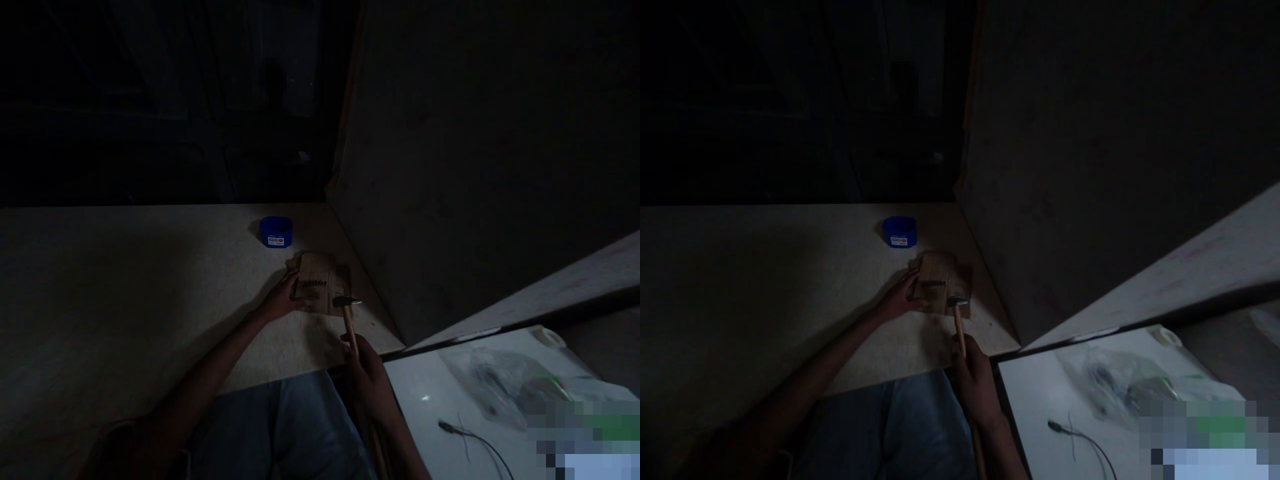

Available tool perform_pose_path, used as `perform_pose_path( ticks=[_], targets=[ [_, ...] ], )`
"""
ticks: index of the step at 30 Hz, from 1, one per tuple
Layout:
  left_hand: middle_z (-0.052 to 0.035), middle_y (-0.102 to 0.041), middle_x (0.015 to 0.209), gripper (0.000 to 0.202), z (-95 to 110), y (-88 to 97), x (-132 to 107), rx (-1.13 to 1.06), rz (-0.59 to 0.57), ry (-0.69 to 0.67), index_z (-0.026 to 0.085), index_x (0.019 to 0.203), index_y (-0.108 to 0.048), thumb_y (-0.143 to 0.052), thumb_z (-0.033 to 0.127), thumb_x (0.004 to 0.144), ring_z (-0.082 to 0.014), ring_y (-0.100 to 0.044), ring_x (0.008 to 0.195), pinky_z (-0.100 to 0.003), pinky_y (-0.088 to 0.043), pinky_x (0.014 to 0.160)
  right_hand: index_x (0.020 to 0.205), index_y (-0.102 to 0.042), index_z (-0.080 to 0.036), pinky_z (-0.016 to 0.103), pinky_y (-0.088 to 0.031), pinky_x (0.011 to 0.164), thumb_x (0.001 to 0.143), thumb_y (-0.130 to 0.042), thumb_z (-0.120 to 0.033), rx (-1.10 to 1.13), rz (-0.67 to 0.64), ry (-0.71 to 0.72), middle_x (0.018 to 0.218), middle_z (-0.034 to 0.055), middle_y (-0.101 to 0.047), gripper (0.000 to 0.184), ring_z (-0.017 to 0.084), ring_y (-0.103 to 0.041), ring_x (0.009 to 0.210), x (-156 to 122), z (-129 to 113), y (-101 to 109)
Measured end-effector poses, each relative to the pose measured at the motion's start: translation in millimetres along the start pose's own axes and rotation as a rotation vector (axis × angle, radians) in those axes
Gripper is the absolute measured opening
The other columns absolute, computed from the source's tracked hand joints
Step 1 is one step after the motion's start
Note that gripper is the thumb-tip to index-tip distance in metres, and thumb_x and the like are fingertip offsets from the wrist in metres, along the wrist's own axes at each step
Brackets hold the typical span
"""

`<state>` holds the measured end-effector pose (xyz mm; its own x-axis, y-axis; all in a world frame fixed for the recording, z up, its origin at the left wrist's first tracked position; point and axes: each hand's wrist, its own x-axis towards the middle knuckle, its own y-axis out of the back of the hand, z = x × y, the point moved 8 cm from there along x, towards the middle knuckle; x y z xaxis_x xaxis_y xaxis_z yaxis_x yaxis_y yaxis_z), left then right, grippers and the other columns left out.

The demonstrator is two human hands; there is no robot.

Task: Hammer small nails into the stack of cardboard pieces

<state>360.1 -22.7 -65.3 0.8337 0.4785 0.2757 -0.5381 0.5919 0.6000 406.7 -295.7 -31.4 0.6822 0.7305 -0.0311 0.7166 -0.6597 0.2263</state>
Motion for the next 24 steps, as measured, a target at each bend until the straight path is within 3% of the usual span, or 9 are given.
perform_pose_path(
  ticks=[3, 7, 12, 16, 20, 24],
  targets=[
    [-0.0184, -0.037, 0.158, 0.095, 5.2, -9.8, 8.0, -0.021, 0.006, -0.009, 0.019, 0.149, -0.041, -0.084, 0.049, 0.069, -0.0345, -0.035, 0.148, -0.05, -0.032, 0.121, 0.119, -0.065, -0.015, 0.025, -0.05, 0.062, 0.098, -0.048, -0.05, -0.205, -0.048, 0.054, 0.079, 0.0047, -0.071, 0.044, 0.019, -0.065, 0.07, -2.8, -7.7, 6.2],
    [-0.0187, -0.041, 0.155, 0.08, 11.4, 7.8, -7.8, -0.043, 0.173, -0.05, 0.018, 0.145, -0.045, -0.076, 0.047, 0.077, -0.0325, -0.038, 0.146, -0.049, -0.032, 0.121, 0.125, -0.064, -0.014, 0.03, -0.054, 0.075, 0.098, -0.045, -0.042, -0.268, -0.119, 0.081, 0.096, 0.0104, -0.075, 0.043, 0.024, -0.072, 0.087, -1.9, -18.0, -2.2],
    [-0.0151, -0.055, 0.143, 0.055, -0.7, 51.2, -69.1, -0.175, 0.49, 0.113, 0.02, 0.132, -0.056, -0.064, 0.04, 0.082, -0.0277, -0.05, 0.136, -0.046, -0.038, 0.116, 0.132, -0.061, -0.014, 0.033, -0.053, 0.084, 0.088, -0.051, -0.025, -0.307, -0.223, 0.073, 0.109, 0.0132, -0.075, 0.047, 0.026, -0.072, 0.096, 4.8, -24.9, -41.1],
    [-0.0114, -0.07, 0.111, 0.04, -8.9, 75.1, -139.3, -0.387, 0.798, 0.382, 0.017, 0.106, -0.065, -0.064, 0.043, 0.076, -0.0246, -0.066, 0.106, -0.041, -0.052, 0.097, 0.129, -0.063, -0.012, 0.033, -0.051, 0.087, 0.08, -0.055, -0.019, -0.283, -0.292, 0.086, 0.112, 0.0143, -0.075, 0.049, 0.027, -0.071, 0.102, 19.5, -30.5, -93.0],
    [-0.0062, -0.071, 0.094, 0.042, 3.0, 65.8, -202.9, -0.616, 0.945, 0.618, 0.017, 0.101, -0.065, -0.068, 0.044, 0.069, -0.0208, -0.069, 0.087, -0.034, -0.057, 0.08, 0.119, -0.066, -0.013, 0.032, -0.05, 0.077, 0.082, -0.055, -0.018, -0.408, -0.293, 0.025, 0.101, 0.015, -0.076, 0.039, 0.028, -0.072, 0.093, 37.1, -29.4, -139.4],
    [-0.0091, -0.073, 0.097, 0.05, 21.0, 33.6, -238.7, -0.642, 0.8, 0.759, 0.018, 0.104, -0.065, -0.067, 0.054, 0.07, -0.0247, -0.072, 0.085, -0.037, -0.059, 0.076, 0.116, -0.065, -0.013, 0.033, -0.049, 0.074, 0.087, -0.051, -0.017, -0.513, -0.246, -0.014, 0.102, 0.0174, -0.076, 0.033, 0.029, -0.073, 0.094, 50.3, -33.7, -163.7]
  ],
)
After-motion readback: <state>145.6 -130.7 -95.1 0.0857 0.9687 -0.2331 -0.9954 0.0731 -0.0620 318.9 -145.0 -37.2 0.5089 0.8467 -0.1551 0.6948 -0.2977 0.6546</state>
